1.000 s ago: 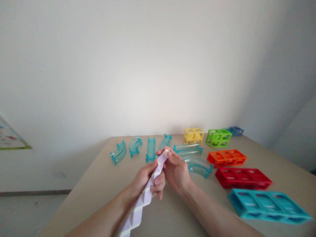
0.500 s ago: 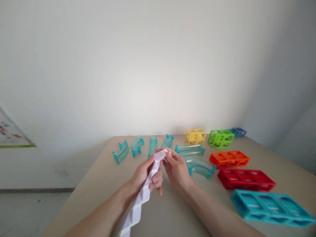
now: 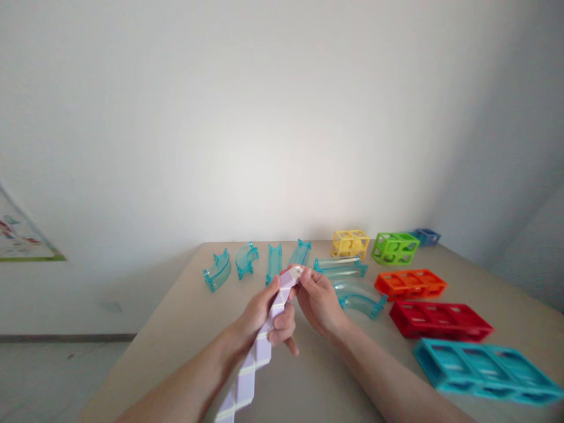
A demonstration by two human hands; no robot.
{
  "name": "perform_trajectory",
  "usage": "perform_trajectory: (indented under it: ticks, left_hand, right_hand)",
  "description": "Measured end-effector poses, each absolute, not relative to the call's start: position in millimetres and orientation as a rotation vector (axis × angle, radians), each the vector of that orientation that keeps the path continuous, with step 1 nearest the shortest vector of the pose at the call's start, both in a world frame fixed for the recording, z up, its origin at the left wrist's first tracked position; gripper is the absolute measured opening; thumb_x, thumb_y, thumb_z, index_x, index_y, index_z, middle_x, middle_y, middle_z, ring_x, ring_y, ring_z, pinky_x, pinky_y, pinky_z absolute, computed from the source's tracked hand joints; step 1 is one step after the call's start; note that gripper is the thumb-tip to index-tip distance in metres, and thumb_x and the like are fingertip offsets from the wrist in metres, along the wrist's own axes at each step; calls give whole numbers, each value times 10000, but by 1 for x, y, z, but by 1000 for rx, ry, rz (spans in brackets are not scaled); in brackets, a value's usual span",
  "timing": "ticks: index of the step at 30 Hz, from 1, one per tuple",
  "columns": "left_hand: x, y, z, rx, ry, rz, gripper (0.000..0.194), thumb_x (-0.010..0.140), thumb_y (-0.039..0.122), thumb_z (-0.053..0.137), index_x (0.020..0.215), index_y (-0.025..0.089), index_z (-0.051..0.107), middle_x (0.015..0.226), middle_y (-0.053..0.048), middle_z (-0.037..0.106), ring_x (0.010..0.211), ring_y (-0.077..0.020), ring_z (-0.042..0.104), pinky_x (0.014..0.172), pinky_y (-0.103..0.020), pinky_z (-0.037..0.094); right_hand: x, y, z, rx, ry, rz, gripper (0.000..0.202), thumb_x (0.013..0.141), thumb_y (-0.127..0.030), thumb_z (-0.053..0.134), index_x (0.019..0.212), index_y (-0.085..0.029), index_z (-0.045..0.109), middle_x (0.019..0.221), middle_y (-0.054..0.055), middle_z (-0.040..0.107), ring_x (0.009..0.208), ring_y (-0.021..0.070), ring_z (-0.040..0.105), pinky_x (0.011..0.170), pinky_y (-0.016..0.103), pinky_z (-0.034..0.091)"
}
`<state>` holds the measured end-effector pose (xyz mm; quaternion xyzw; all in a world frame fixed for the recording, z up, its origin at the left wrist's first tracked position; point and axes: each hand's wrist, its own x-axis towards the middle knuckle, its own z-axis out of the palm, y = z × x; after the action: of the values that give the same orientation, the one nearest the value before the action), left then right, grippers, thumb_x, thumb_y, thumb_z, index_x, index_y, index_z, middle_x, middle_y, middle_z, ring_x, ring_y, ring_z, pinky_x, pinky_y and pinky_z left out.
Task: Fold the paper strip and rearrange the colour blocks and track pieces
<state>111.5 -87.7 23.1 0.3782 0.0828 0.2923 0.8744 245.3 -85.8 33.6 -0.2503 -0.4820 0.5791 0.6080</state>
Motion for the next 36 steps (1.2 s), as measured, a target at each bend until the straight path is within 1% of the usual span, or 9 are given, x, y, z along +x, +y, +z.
perform_trajectory:
  ticks: [4,6,9,12,19,24,28,32,36]
  left_hand:
    - [113,-88,22,797,181,681,412,931,579,316,872,211,490,440,78,473,289,-71,344,472,-313,558]
    - [115,-89,22,795,187,700,416,930,585,309,868,212,484,435,79,471,287,-75,341,463,-316,555]
    - [117,-91,21,812,241,673,447,915,619,299,871,212,480,436,73,483,292,-86,362,457,-334,553]
    - [119,-94,21,819,309,650,471,903,642,299,865,207,478,429,74,482,289,-86,380,454,-341,555]
    - [119,-97,24,825,359,654,484,906,637,289,856,196,481,420,72,479,279,-75,377,431,-334,552]
    - [118,-95,23,819,351,679,467,914,623,290,847,198,472,420,72,478,280,-74,378,422,-326,550]
    - [113,-93,24,781,227,526,476,932,608,234,876,205,481,426,79,468,282,-62,351,441,-327,564]
    - [111,-95,25,729,104,355,498,941,601,174,902,212,483,435,83,454,283,-56,319,431,-296,552]
    - [114,-98,24,742,92,353,520,938,608,153,909,209,486,449,76,462,283,-60,324,393,-261,511]
  right_hand:
    - [245,-84,28,-632,-1141,1244,477,815,-649,549,852,-183,641,599,0,553,590,176,513,659,312,440]
    - [247,-85,25,-674,-1225,1132,453,853,-622,518,875,-185,632,633,0,565,630,180,537,677,308,439]
    - [252,-88,24,-767,-1373,931,413,928,-568,421,881,-198,598,662,-9,564,649,170,551,644,282,424]
    - [258,-91,26,-843,-1510,720,405,983,-517,304,853,-215,542,661,-15,548,631,159,545,629,276,406]
    - [264,-88,34,-929,-1751,405,414,1009,-445,211,755,-231,460,665,10,536,649,178,518,661,306,366]
    - [266,-85,34,-957,-1770,356,396,1011,-392,237,695,-228,412,637,-12,461,593,152,456,607,284,333]
    - [273,-83,32,-892,-1805,372,376,993,-389,314,669,-216,396,618,-34,418,561,120,428,572,255,313]
    - [276,-82,29,-826,-1786,320,436,946,-428,383,573,-208,341,526,-56,325,473,91,342,502,242,247]
    - [271,-83,27,-868,-1690,348,483,951,-429,370,524,-210,310,458,-64,291,420,77,304,455,227,225]
